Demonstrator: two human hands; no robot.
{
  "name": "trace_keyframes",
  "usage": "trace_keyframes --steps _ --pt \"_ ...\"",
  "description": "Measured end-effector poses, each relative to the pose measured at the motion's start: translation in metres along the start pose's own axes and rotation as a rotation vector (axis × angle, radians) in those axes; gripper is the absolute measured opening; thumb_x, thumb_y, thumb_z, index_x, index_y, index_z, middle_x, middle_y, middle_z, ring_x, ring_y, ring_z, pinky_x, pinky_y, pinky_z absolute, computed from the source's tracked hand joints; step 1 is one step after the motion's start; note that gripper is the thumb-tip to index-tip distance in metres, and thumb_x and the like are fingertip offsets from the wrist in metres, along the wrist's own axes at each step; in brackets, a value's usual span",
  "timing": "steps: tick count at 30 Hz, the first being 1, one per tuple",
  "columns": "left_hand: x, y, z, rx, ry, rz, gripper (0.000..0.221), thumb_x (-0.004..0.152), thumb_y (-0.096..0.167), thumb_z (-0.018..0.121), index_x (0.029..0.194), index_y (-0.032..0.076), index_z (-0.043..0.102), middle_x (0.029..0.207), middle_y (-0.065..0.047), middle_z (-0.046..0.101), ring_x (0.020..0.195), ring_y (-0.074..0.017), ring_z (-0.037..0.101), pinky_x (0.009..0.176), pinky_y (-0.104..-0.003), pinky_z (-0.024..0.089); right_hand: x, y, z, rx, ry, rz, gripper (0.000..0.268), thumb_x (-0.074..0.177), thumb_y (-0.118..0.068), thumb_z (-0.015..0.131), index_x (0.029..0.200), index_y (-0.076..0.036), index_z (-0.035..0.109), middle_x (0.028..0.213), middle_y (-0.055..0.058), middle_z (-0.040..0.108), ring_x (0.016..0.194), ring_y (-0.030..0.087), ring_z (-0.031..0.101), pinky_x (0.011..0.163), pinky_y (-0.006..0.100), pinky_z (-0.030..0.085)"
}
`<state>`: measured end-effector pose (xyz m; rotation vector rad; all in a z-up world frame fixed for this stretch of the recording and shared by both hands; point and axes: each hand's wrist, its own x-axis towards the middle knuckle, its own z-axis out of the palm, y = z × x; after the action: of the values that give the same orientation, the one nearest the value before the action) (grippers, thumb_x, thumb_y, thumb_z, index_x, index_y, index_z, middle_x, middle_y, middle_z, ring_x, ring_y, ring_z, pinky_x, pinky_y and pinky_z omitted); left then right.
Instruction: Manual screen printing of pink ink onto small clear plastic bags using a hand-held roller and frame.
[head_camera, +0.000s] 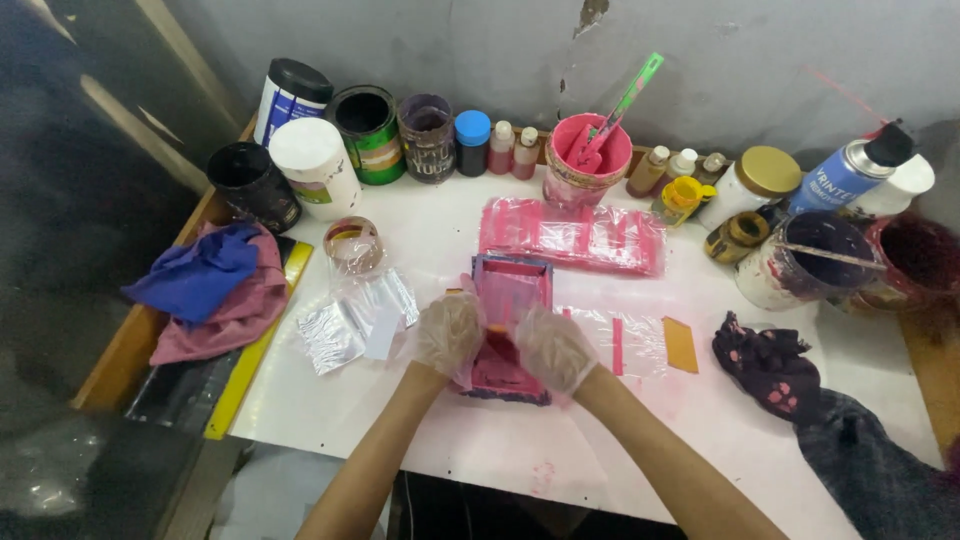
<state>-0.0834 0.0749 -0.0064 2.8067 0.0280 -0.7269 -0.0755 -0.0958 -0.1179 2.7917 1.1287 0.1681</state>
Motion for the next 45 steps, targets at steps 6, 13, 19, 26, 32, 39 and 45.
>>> trace_keyframes --steps 6,13,19,26,32,39,45 --pt "0.023 0.001 0.025 -0.336 0.386 -0.189 0.065 0.104 0.052 0.022 0.129 0.015 0.07 0.104 -0.02 0.077 0.107 -0.0409 0.072 0.092 -0.054 0.058 0.036 0.04 0.053 -1.065 0.521 0.163 0.025 0.11 -0.024 0.039 0.107 -0.018 0.063 0.096 -0.009 0.064 0.094 0.004 0.065 0.083 0.011 0.05" --pt "0.022 -0.003 0.026 -0.28 0.393 -0.134 0.062 0.102 0.052 0.025 0.133 0.016 0.065 0.104 -0.019 0.077 0.106 -0.0397 0.073 0.09 -0.052 0.06 0.069 0.064 0.134 0.029 0.395 0.185 0.017 0.097 -0.029 0.04 0.093 -0.023 0.056 0.079 -0.002 0.051 0.067 0.017 0.058 0.052 0.032 0.048" --pt "0.018 0.006 0.023 -0.283 0.486 -0.207 0.062 0.105 0.053 0.029 0.125 0.012 0.071 0.1 -0.02 0.077 0.101 -0.039 0.074 0.086 -0.051 0.06 0.005 0.017 0.085 0.328 0.318 0.084 0.028 0.097 -0.024 0.038 0.097 -0.018 0.065 0.082 0.003 0.058 0.072 0.018 0.062 0.06 0.028 0.048" --pt "0.08 -0.039 0.086 -0.181 0.481 0.032 0.055 0.102 0.039 0.037 0.148 0.013 0.052 0.103 -0.024 0.076 0.1 -0.0419 0.074 0.084 -0.053 0.063 -0.033 -0.02 0.011 0.369 0.313 -0.051 0.026 0.093 -0.009 0.041 0.084 -0.013 0.065 0.082 0.003 0.065 0.078 0.02 0.065 0.079 0.033 0.054" --pt "0.081 -0.037 0.087 -0.13 0.429 0.055 0.059 0.1 0.036 0.035 0.155 0.015 0.041 0.105 -0.023 0.075 0.1 -0.0416 0.074 0.085 -0.052 0.062 0.018 0.037 0.077 0.155 0.271 0.062 0.027 0.089 -0.018 0.05 0.102 -0.005 0.07 0.098 0.016 0.07 0.093 0.034 0.069 0.081 0.049 0.055" --pt "0.084 -0.027 0.079 -0.203 0.472 -0.125 0.06 0.107 0.05 0.025 0.14 0.016 0.061 0.097 -0.02 0.076 0.094 -0.0387 0.076 0.08 -0.051 0.063 0.078 0.07 0.13 0.28 0.276 0.24 0.018 0.089 -0.038 0.047 0.098 -0.028 0.059 0.095 -0.003 0.06 0.095 0.019 0.068 0.076 0.036 0.057" --pt "0.074 -0.027 0.075 -0.19 0.45 -0.051 0.055 0.105 0.042 0.027 0.146 0.019 0.055 0.105 -0.023 0.075 0.1 -0.0423 0.074 0.087 -0.054 0.061 0.045 0.035 0.117 0.044 0.292 0.214 0.02 0.085 -0.019 0.046 0.095 -0.01 0.062 0.081 0.008 0.055 0.065 0.03 0.062 0.05 0.047 0.049"
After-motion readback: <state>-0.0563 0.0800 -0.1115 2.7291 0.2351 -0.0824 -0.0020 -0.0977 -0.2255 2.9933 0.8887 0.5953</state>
